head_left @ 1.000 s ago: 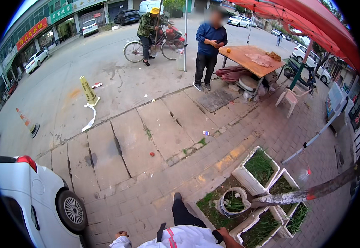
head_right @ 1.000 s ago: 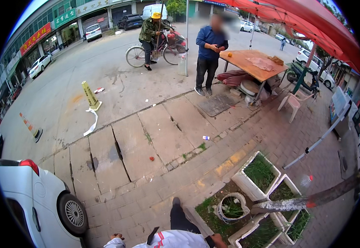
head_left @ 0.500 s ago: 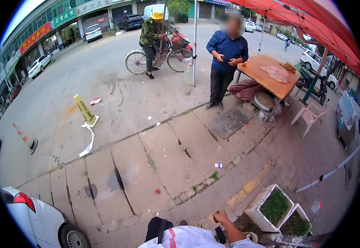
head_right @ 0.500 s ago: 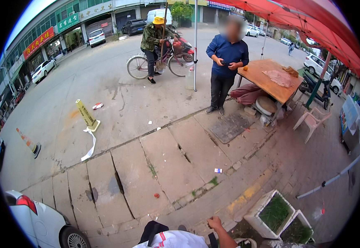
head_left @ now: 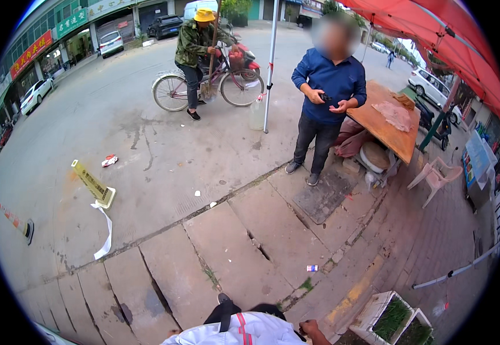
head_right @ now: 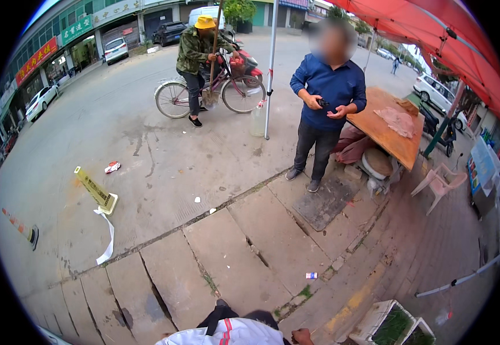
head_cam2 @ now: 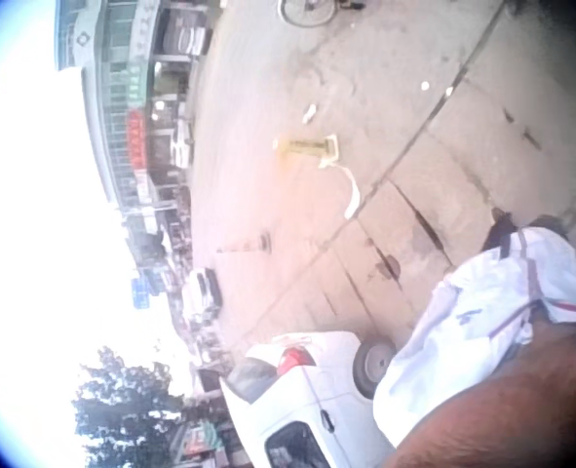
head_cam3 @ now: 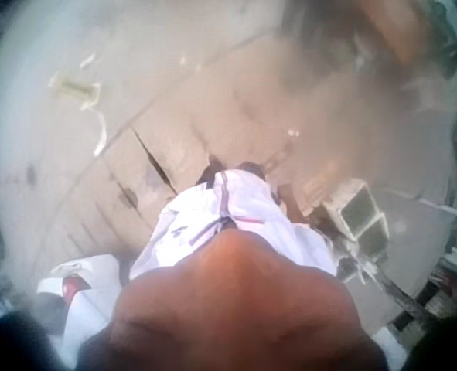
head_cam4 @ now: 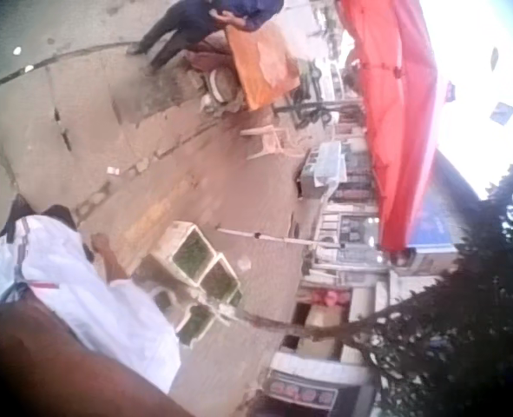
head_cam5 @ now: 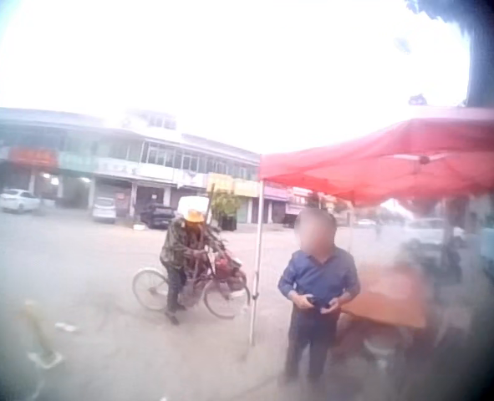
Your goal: The person receives a persimmon and an orange from a street vendor, then enters a cluttered workshop and places the fruits on a CRT monitor. The person then sits on the ground outside and uses a metal rod to repeatedly pry and rotate a rusty cylindrical motor component.
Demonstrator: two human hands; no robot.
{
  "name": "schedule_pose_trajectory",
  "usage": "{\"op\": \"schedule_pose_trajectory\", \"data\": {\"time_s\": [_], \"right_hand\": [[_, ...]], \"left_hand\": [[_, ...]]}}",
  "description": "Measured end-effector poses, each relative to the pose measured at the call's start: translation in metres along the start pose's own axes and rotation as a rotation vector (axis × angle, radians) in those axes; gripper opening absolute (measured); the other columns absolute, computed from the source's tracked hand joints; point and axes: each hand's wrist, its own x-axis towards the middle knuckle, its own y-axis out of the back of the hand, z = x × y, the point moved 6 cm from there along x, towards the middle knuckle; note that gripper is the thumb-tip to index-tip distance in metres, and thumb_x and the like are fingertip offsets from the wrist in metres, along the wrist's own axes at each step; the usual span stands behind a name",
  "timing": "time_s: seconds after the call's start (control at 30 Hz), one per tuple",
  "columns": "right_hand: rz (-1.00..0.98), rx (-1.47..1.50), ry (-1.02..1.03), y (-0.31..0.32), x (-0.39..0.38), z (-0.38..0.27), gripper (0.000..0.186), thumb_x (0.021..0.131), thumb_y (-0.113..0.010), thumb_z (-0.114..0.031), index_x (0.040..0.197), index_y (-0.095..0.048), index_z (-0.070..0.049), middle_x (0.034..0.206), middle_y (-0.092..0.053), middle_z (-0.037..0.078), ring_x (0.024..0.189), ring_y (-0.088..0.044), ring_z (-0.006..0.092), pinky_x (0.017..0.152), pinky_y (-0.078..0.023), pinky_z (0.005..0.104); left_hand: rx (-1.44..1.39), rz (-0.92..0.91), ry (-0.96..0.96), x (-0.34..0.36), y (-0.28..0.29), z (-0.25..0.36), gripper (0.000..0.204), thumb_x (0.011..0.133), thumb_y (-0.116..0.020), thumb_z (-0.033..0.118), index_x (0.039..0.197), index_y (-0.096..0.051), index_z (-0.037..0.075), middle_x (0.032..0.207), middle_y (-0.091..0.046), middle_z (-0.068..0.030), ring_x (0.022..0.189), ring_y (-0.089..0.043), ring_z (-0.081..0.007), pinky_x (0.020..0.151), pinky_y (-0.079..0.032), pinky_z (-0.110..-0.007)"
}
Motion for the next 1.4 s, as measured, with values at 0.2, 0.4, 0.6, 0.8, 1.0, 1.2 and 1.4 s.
{"op": "schedule_pose_trajectory", "data": {"time_s": [0.2, 0.4, 0.6, 0.8, 1.0, 1.2, 1.4], "right_hand": [[0.118, -0.021, 0.217, -0.054, 0.067, -0.054, 0.022, 0.076, -0.064, -0.018, 0.064, -0.065, 0.001, 0.056, -0.060, 0.011, 0.046, -0.058, 0.0211, 0.044, -0.046, 0.0359], [0.035, -0.499, 0.369, -0.092, 0.114, -0.289, 0.027, 0.082, -0.057, -0.027, 0.098, -0.065, -0.007, 0.097, -0.062, 0.017, 0.094, -0.057, 0.0320, 0.080, -0.041, 0.0528], [0.048, -0.132, 0.208, -0.093, 0.234, -0.578, 0.020, 0.080, -0.066, -0.015, 0.077, -0.066, 0.005, 0.064, -0.062, 0.012, 0.053, -0.061, 0.0197, 0.045, -0.047, 0.0348], [0.024, 0.032, 0.368, -0.096, 0.266, -0.909, 0.013, 0.084, -0.060, -0.008, 0.085, -0.061, 0.005, 0.064, -0.060, 0.011, 0.050, -0.058, 0.0183, 0.044, -0.047, 0.0345], [-0.007, 0.003, 0.360, -0.149, 0.340, -1.024, 0.016, 0.085, -0.061, -0.011, 0.084, -0.062, 0.005, 0.066, -0.061, 0.012, 0.052, -0.059, 0.0190, 0.043, -0.048, 0.0349], [-0.011, -0.070, 0.034, -0.187, 0.363, -1.047, 0.022, 0.081, -0.070, -0.014, 0.087, -0.063, 0.007, 0.068, -0.063, 0.012, 0.053, -0.060, 0.0211, 0.046, -0.052, 0.0346], [0.097, -0.021, 0.087, -0.213, 0.383, -1.186, 0.026, 0.076, -0.073, -0.016, 0.085, -0.065, 0.006, 0.066, -0.063, 0.011, 0.053, -0.060, 0.0185, 0.046, -0.051, 0.0327]], "left_hand": [[-0.016, -0.079, -0.261, 0.109, -0.074, 0.239, 0.024, 0.069, -0.065, 0.007, 0.086, -0.066, -0.010, 0.075, -0.067, -0.0175, 0.060, -0.067, -0.0263, 0.054, -0.057, -0.037], [-0.018, -0.024, -0.190, 0.155, -0.155, 0.398, 0.023, 0.070, -0.065, 0.004, 0.088, -0.065, -0.009, 0.076, -0.067, -0.0162, 0.059, -0.067, -0.0252, 0.054, -0.058, -0.036], [0.097, -0.059, -0.062, 0.145, -0.204, 0.476, 0.030, 0.070, -0.072, 0.003, 0.098, -0.065, -0.006, 0.085, -0.068, -0.0174, 0.071, -0.068, -0.0289, 0.060, -0.058, -0.042], [0.204, -0.121, -0.087, 0.157, -0.289, 0.625, 0.032, 0.069, -0.072, 0.002, 0.100, -0.065, -0.005, 0.087, -0.068, -0.0171, 0.073, -0.068, -0.0283, 0.061, -0.057, -0.041], [0.173, -0.138, -0.058, 0.231, -0.369, 0.764, 0.031, 0.070, -0.070, 0.001, 0.099, -0.065, -0.006, 0.087, -0.068, -0.0173, 0.072, -0.068, -0.0281, 0.061, -0.058, -0.041], [0.279, -0.194, -0.252, 0.328, -0.404, 0.898, 0.030, 0.070, -0.069, 0.000, 0.099, -0.064, -0.006, 0.088, -0.068, -0.0176, 0.070, -0.067, -0.0280, 0.061, -0.058, -0.040], [-0.137, -0.162, -0.139, 0.373, -0.458, 1.114, 0.021, 0.075, -0.064, 0.004, 0.090, -0.062, -0.011, 0.081, -0.066, -0.0176, 0.066, -0.067, -0.0280, 0.055, -0.059, -0.038]]}}
